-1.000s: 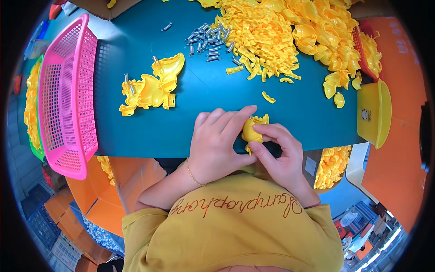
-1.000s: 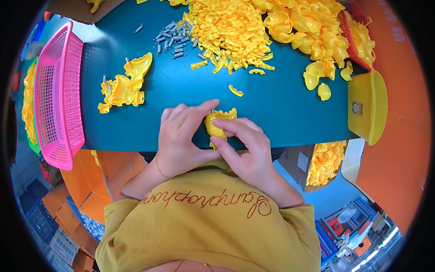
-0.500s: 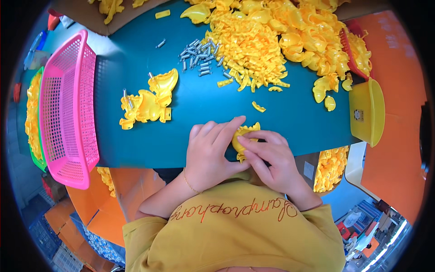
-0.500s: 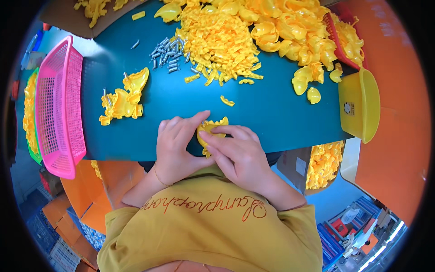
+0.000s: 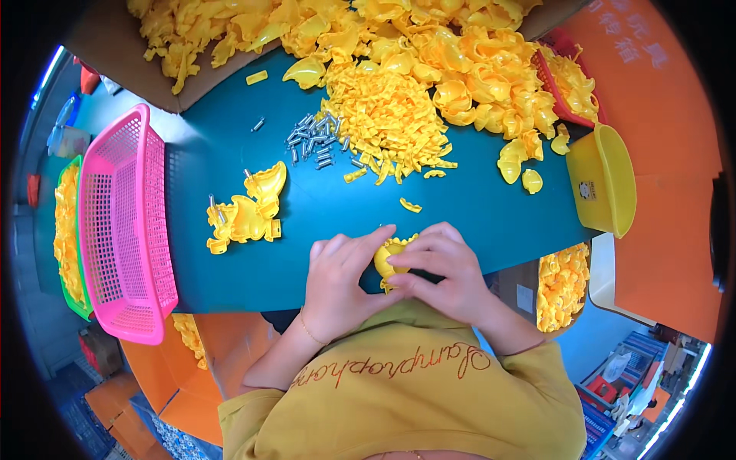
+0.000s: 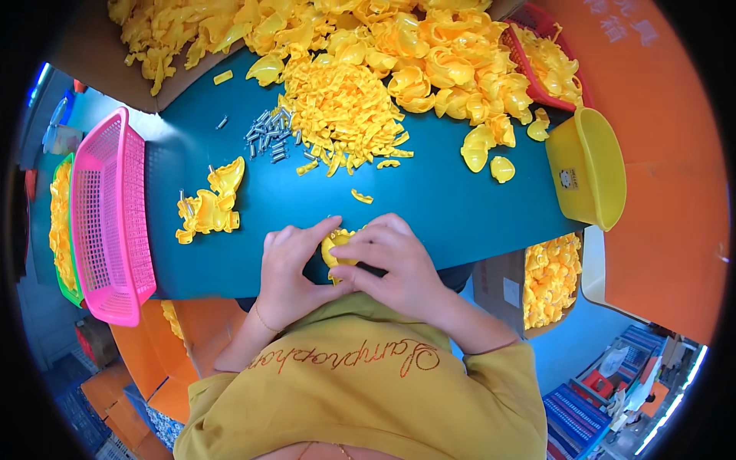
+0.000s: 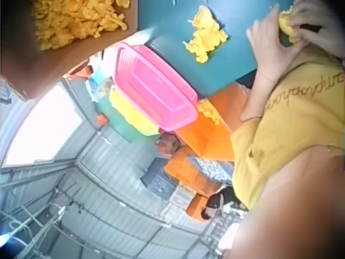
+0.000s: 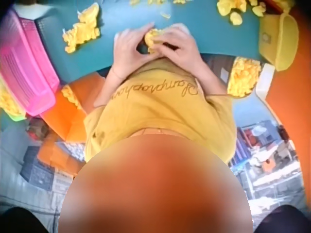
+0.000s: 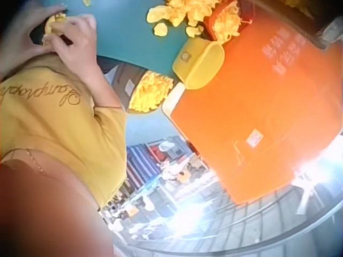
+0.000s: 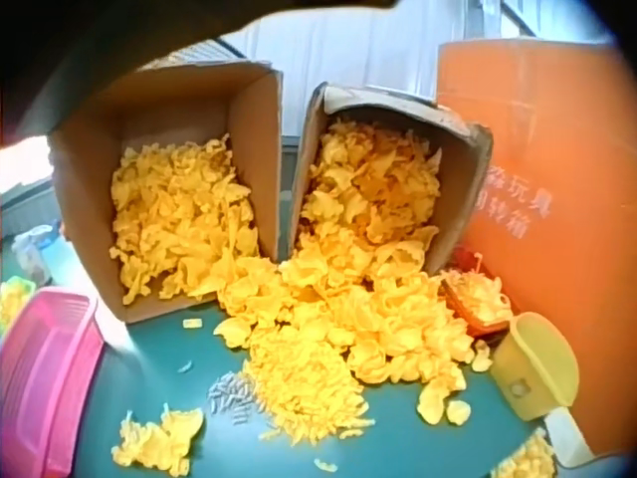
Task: Assemble small yellow plastic toy ducks by inserting small metal components into their base.
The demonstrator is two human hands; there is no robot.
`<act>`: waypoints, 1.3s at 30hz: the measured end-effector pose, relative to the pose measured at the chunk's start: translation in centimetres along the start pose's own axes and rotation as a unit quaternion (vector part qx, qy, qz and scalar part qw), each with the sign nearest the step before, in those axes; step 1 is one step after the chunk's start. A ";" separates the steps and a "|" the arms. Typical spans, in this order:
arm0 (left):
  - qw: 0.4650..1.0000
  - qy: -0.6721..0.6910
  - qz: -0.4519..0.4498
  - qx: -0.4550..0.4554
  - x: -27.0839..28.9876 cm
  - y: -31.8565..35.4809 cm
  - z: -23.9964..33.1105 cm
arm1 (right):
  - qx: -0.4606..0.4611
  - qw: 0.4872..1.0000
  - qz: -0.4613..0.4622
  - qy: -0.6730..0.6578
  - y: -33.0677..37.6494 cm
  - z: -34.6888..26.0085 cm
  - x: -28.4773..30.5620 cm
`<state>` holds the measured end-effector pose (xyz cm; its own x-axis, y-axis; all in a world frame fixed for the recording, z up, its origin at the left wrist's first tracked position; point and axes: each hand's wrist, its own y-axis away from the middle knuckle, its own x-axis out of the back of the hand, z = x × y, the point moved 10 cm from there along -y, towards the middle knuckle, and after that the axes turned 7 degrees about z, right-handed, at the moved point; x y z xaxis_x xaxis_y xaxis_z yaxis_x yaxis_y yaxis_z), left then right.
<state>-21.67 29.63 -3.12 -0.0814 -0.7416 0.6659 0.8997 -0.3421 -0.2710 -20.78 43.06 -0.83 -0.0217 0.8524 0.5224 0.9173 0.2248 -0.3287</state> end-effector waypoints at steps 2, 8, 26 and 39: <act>1.000 0.007 -0.012 -0.003 0.3 0.0 0.2 | -0.003 1.000 0.014 -0.004 -1.1 0.6 1.5; 1.000 0.017 -0.009 -0.021 1.0 0.1 0.3 | 0.007 0.985 0.138 0.107 -9.1 2.1 11.0; 0.999 -0.012 0.006 -0.035 1.0 0.3 1.0 | 0.000 0.882 0.060 0.468 -33.6 16.5 12.4; 0.999 0.016 0.021 -0.031 1.3 -0.1 0.9 | -0.116 0.926 0.035 0.357 -24.4 12.5 14.6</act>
<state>-21.47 29.24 -1.56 -0.0581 -0.7743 0.6302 0.8741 -0.3445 -0.3426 -48.47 55.89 4.94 0.2337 0.3140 0.9202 0.9690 0.0029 -0.2471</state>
